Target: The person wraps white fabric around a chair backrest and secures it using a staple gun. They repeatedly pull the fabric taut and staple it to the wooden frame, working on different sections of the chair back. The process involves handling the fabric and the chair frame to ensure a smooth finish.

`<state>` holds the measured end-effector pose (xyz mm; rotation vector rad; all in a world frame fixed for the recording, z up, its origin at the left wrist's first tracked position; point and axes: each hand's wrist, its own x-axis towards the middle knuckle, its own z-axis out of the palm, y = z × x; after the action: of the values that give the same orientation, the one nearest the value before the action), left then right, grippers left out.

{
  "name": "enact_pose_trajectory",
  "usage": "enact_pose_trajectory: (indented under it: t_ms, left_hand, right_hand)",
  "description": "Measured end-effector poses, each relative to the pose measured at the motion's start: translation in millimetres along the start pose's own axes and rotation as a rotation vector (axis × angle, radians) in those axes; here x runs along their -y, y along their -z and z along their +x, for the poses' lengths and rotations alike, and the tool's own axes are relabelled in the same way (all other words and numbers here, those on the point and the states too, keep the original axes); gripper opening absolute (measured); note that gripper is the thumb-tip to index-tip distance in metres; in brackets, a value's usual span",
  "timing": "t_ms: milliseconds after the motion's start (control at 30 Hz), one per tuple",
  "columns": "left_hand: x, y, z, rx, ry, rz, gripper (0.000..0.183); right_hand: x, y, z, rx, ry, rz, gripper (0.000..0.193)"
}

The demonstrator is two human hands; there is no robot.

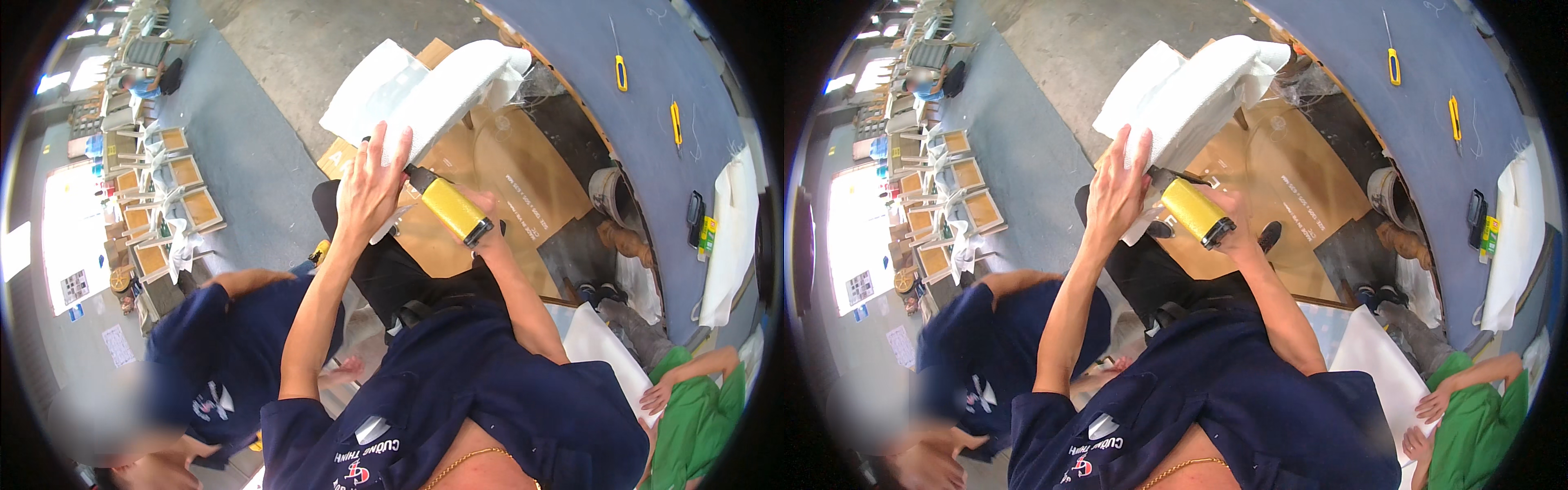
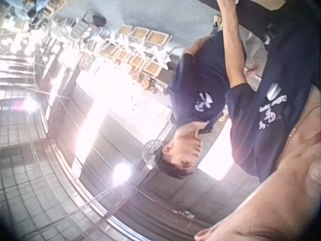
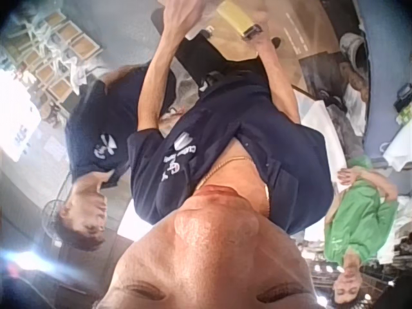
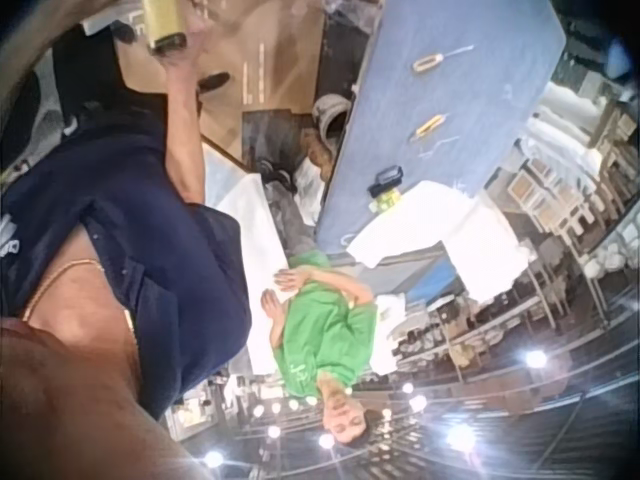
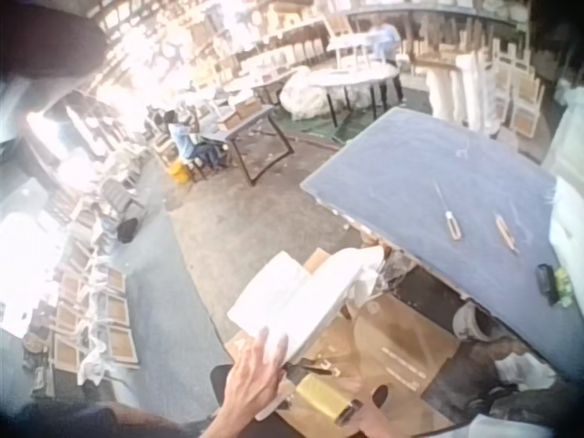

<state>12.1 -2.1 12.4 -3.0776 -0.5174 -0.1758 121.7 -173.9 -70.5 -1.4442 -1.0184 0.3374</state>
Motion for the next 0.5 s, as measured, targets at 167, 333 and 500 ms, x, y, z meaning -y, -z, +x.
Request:
enact_pose_trajectory:
  t_ms: [167, 333, 500]
  left_hand:
    - [-1, -1, -3, -0.004, -0.002, -0.036, 0.079]
    - [0, -1, -4, 0.000, 0.011, -0.089, 0.077]
    - [28, 27, 1, 0.121, 0.002, -0.742, 0.059]
  right_hand:
    - [-5, -5, -7, 0.019, -0.006, 0.009, 0.036]
    - [-9, -20, -20, 0.020, -0.050, 0.059, 0.039]
    - [3, -16, -11, -0.026, 0.016, 0.017, 0.026]
